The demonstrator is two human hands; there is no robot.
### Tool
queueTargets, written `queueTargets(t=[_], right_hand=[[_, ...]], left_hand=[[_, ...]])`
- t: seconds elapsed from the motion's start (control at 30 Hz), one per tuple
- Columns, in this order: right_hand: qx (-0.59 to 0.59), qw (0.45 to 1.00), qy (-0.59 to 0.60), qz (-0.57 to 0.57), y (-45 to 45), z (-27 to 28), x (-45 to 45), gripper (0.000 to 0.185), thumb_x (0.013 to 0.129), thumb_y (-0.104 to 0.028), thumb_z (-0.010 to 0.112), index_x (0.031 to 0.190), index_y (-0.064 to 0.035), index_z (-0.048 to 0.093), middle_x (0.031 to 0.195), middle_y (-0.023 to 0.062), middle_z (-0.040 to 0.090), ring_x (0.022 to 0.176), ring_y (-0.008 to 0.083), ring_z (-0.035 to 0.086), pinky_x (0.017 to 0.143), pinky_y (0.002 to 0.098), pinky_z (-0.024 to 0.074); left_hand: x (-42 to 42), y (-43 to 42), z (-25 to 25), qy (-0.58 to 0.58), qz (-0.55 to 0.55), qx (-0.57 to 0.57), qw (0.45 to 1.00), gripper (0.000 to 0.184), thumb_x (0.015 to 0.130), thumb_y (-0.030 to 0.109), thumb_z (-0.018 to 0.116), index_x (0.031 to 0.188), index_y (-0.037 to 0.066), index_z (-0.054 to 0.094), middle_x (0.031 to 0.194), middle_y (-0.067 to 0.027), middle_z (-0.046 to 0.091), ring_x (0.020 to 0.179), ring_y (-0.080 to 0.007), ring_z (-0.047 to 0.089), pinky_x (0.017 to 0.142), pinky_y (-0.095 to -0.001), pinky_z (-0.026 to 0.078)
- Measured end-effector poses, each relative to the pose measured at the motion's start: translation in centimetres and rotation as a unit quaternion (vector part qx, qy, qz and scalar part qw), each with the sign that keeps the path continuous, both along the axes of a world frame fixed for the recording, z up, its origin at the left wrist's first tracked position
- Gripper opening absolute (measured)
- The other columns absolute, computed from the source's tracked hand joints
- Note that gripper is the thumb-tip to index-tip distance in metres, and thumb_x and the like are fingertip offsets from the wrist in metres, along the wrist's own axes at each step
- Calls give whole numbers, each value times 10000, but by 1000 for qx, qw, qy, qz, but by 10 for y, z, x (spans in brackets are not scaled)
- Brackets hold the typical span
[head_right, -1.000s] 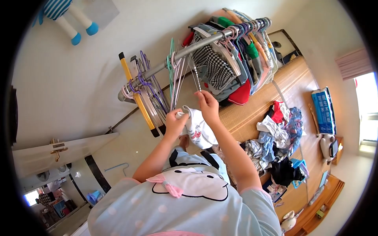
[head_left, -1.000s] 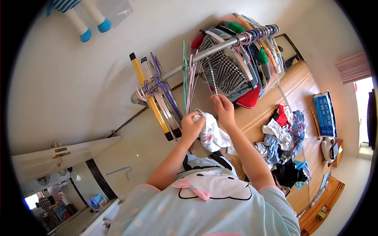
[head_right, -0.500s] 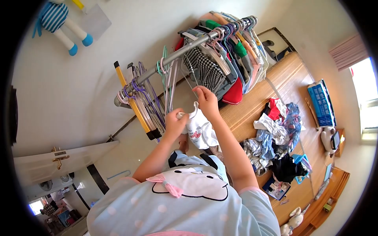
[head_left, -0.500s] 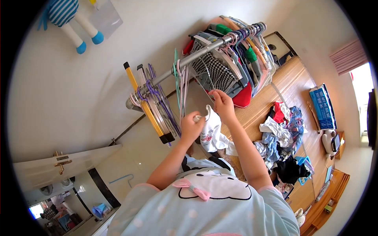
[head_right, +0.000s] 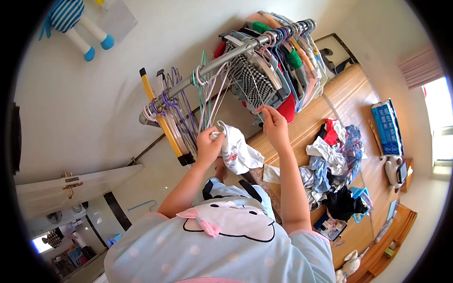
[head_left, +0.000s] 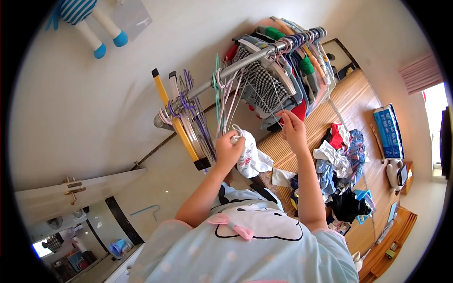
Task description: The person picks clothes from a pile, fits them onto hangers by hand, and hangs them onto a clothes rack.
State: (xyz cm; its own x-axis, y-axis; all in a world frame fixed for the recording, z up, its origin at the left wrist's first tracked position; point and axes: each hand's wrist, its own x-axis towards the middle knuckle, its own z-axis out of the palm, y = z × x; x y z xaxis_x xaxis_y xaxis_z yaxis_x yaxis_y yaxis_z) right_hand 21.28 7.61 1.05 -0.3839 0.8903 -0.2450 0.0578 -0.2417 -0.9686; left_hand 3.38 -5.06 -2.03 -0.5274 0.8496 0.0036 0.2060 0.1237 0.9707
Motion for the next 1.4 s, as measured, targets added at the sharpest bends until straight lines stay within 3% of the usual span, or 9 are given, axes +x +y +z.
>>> queueTargets(t=[0.13,0.17,0.4,0.5,0.87,1.07,1.2,1.3,1.4], right_hand=[[90,992,-82,32,-5,-6,-18,202,988,-164,495,1049,-41,644,542,-69,379,468,18,314,433,214,254],[167,974,-138,58,-7,-6,-21,199,982,-164,505,1051,-41,646,549,-63,395,485,22,325,444,218,268],[185,963,-190,-53,4,-19,-4,178,966,-141,515,1023,-43,652,664,41,559,527,68,397,510,243,380],[247,942,-216,-70,10,-20,-5,168,959,-136,523,1027,-37,641,699,94,619,541,138,519,538,288,429],[314,919,-214,-109,15,-45,-12,163,938,-103,543,1057,-28,624,778,169,655,585,289,619,570,336,483],[272,926,-245,-89,-32,1,34,153,932,-80,548,1035,-13,638,678,154,598,496,194,532,520,295,442],[190,944,-269,-25,-64,46,91,151,931,-66,549,1018,-1,654,576,62,449,470,78,403,451,248,323],[5,988,-116,-105,-93,67,163,187,971,-104,502,972,-11,665,544,-80,410,452,7,344,421,198,297],[-18,988,-41,-150,-128,97,249,236,980,-121,470,946,49,630,509,-55,390,417,11,302,384,201,240]], left_hand=[[8,10,8,71,-19,-12,997,197,754,138,646,680,6,521,531,-131,490,495,-302,475,885,-379,448],[6,14,10,60,-47,-35,996,202,760,151,642,672,13,524,517,-135,493,522,-360,493,1055,-432,338],[-7,33,-28,220,-24,22,975,200,766,140,631,664,7,522,575,-177,545,540,-377,515,879,-459,423],[-14,30,-21,208,-21,-34,977,170,759,115,636,705,-21,550,635,-218,564,616,-413,563,651,-447,454],[-19,12,-2,227,-30,-99,968,161,757,123,635,799,-28,599,745,-237,608,707,-413,600,618,-442,475],[-17,9,-15,213,-48,-107,970,155,763,112,641,775,-29,578,727,-218,604,695,-401,600,640,-429,463],[4,4,-10,383,-143,-1,912,126,808,135,632,775,46,551,739,-127,591,719,-315,586,746,-380,423],[30,7,9,276,-188,54,941,121,835,136,643,766,69,571,664,-52,546,618,-265,538,659,-362,367],[39,20,62,245,-291,112,918,155,823,174,686,766,64,593,724,-59,592,632,-254,524,647,-345,358]])
